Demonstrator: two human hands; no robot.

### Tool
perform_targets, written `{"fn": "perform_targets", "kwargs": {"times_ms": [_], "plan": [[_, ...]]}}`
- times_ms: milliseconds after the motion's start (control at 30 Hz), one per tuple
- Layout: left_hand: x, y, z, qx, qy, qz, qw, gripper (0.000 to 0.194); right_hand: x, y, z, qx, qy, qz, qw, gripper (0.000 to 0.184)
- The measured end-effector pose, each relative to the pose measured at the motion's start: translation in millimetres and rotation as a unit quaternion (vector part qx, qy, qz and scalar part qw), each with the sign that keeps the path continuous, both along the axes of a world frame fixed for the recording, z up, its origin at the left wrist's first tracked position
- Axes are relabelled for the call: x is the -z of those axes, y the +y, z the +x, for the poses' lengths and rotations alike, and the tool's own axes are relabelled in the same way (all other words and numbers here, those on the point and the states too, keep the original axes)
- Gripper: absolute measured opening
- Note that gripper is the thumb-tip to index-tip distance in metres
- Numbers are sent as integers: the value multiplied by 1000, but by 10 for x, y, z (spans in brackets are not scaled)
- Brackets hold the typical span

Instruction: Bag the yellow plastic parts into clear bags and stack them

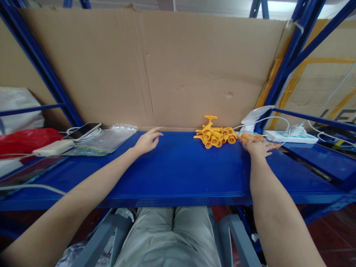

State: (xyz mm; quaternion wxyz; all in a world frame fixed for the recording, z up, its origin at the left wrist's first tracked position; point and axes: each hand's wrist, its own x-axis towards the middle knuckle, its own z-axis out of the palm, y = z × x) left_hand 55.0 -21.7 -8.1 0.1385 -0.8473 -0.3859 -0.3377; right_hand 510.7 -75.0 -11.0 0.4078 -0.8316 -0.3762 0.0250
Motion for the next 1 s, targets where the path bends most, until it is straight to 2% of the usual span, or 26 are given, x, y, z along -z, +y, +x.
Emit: {"fn": "perform_targets", "kwargs": {"times_ms": [100,300,433,633,1000], "plan": [[3,3,-2,1,4,0,1000,33,-75,-33,-79,18,23,-44,999,48],[5,9,1,-2,9,-6,1000,33,-91,22,-72,-16,-9,-104,994,53],[4,6,3,-4,10,-8,1000,34,-79,19,-107,-23,-21,-104,994,54],[-7,-3,1,-4,11,-6,1000,33,-70,-33,-163,1,-26,-98,995,71],[-16,-5,-7,0,12,-13,1000,32,-126,-53,-124,35,-2,-111,993,69]]}}
